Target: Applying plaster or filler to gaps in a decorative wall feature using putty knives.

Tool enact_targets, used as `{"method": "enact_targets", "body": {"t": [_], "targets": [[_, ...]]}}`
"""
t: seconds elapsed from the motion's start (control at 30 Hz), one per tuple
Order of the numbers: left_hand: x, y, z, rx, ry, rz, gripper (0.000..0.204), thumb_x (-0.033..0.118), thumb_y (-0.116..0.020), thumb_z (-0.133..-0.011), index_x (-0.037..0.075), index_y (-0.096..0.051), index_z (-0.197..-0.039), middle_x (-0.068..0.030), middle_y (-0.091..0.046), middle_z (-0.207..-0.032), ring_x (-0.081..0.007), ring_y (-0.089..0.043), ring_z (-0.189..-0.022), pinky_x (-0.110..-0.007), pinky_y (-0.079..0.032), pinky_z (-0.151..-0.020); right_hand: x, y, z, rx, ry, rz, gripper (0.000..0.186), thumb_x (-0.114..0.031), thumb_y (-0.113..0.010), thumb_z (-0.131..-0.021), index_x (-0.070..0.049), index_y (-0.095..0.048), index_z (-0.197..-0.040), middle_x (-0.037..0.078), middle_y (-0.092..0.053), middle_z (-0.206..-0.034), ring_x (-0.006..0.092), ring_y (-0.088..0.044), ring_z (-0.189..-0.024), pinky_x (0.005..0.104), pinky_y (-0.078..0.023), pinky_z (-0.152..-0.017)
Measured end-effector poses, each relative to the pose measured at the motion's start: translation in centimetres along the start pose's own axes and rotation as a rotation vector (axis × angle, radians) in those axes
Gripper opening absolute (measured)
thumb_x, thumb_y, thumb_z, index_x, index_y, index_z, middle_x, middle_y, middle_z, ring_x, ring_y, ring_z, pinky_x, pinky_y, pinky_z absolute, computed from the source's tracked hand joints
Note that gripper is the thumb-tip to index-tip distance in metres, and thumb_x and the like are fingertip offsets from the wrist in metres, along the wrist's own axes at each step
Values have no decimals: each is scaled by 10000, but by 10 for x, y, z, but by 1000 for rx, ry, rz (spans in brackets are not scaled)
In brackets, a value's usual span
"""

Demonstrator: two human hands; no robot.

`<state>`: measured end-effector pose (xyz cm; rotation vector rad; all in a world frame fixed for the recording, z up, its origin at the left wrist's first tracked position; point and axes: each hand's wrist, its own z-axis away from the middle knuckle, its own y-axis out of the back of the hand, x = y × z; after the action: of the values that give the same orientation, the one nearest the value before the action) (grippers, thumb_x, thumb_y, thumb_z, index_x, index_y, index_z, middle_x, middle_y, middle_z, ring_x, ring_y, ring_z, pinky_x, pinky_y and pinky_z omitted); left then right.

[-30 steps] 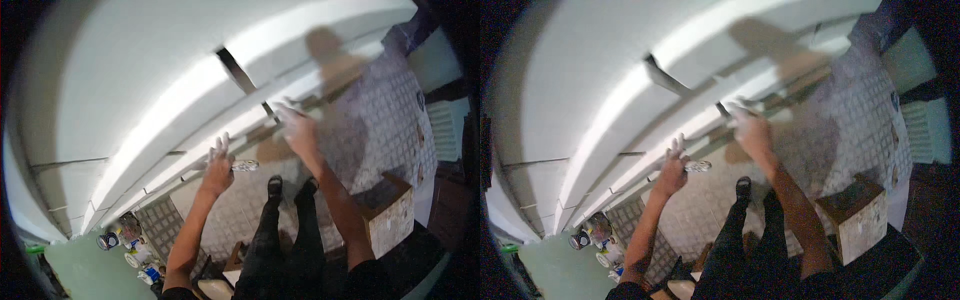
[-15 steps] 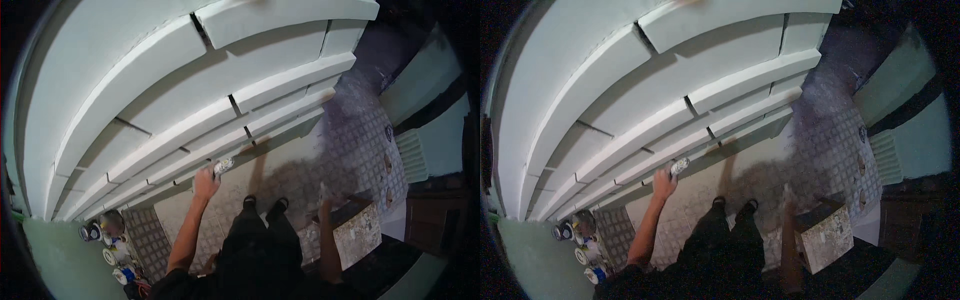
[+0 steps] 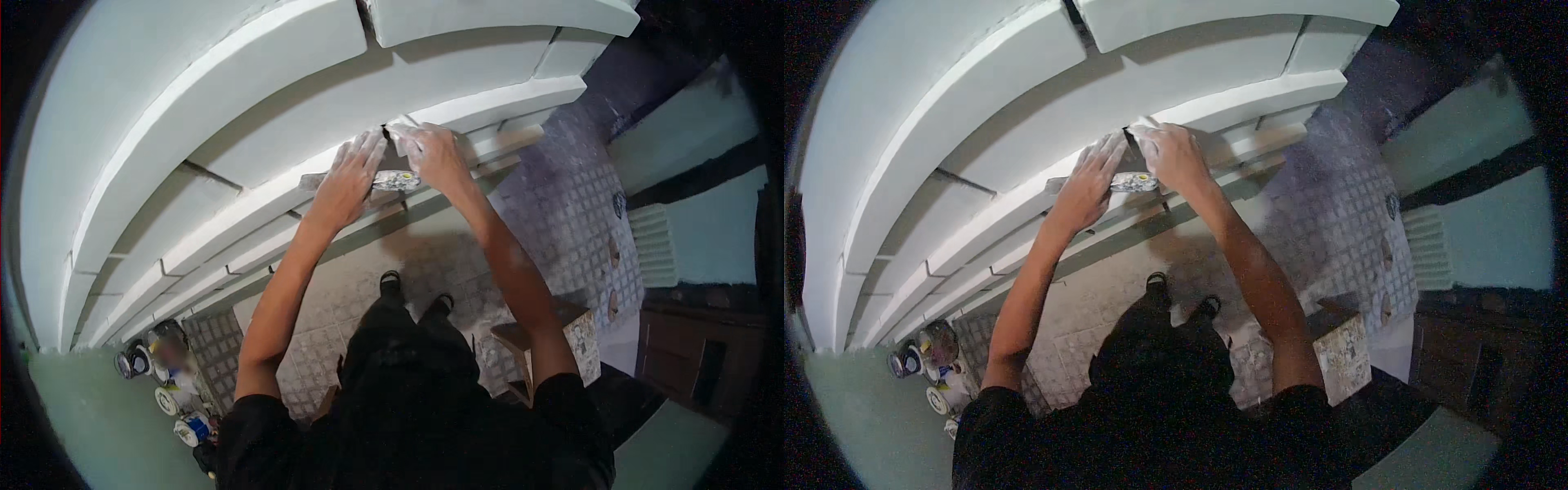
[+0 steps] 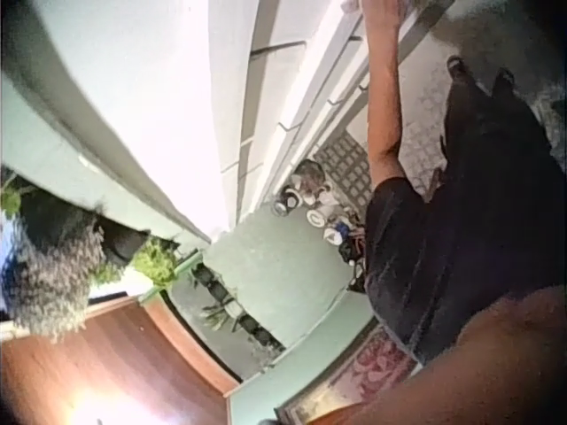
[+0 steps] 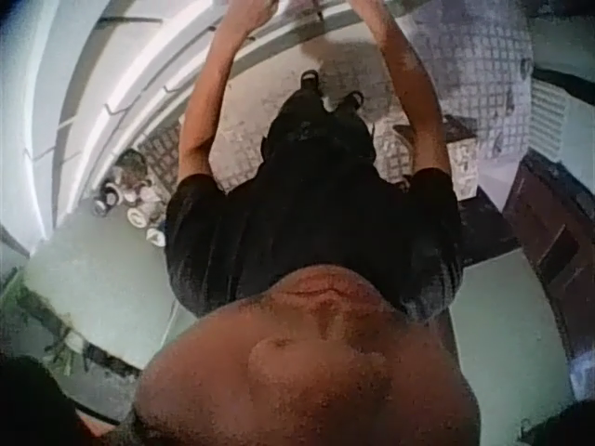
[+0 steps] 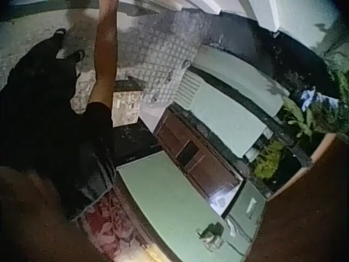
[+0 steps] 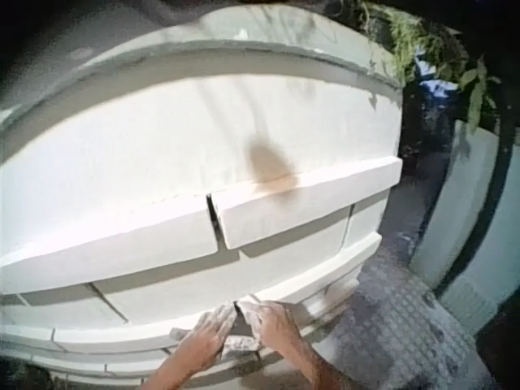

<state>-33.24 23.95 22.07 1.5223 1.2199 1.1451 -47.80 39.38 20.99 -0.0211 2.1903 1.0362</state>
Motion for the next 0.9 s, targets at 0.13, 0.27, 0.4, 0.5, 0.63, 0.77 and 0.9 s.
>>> {"method": "enact_targets", "body": {"t": [0.13, 0.27, 0.4, 0.5, 0.63, 0.77, 0.9], "targets": [[-7, 7, 1, -172, -52, -126, 906, 52, -676, -745, -8, -192, -1509, -176, -227, -1569, -366, -266, -1430, -503, -248, -1169, 56, 0, -3, -49, 188, 354, 346, -85, -595, -815, -50, -658, -1154, 205, -656, -931, 378, -645, -864, 478, -523, -787], [-14, 4, -3, -166, -72, -98, 967, 31, -706, -709, 4, -176, -1517, -163, -229, -1571, -351, -265, -1435, -502, -248, -1172, 94, 25, -9, 205, -15, 373, 408, -51, -540, -806, -56, -636, -1203, 194, -637, -853, 353, -638, -766, 468, -531, -688], [-12, 6, -7, -198, -16, -19, 989, -25, -680, -699, 53, -151, -1532, -139, -238, -1571, -336, -212, -1458, -496, -217, -1195, 64, -12, 2, 267, -56, 466, 243, -103, -564, -805, -19, -648, -1018, 193, -633, -817, 357, -637, -751, 476, -524, -676], [-12, 12, -3, -205, 59, 40, 985, -67, -659, -680, 43, -171, -1528, -149, -263, -1558, -355, -222, -1451, -509, -201, -1197, 107, 2, -3, 43, -6, 763, 251, -202, -651, -793, -8, -616, -948, 171, -632, -786, 323, -629, -731, 459, -501, -638], [0, 10, -19, -246, 4, 39, 981, -86, -648, -674, 48, -183, -1527, -144, -245, -1569, -355, -214, -1454, -507, -195, -1199, 245, 61, 18, 305, 197, 700, 183, -192, -626, -831, -57, -655, -950, 168, -605, -745, 335, -625, -727, 436, -515, -678], [-5, 19, -8, -297, 94, 61, 1021, -100, -651, -635, 63, -186, -1529, -128, -195, -1592, -351, -189, -1462, -510, -188, -1201, 110, -1, -9, 17, -65, 345, 163, -155, -619, -805, -10, -675, -855, 204, -633, -762, 360, -651, -726, 474, -526, -687], [-2, 18, -13, -264, 52, 64, 1002, -105, -607, -631, 51, -185, -1526, -131, -197, -1589, -356, -182, -1463, -513, -198, -1198, 154, 60, -3, 277, -57, 369, 223, -146, -588, -852, -38, -688, -1020, 198, -618, -740, 372, -609, -686, 480, -498, -662]]}}
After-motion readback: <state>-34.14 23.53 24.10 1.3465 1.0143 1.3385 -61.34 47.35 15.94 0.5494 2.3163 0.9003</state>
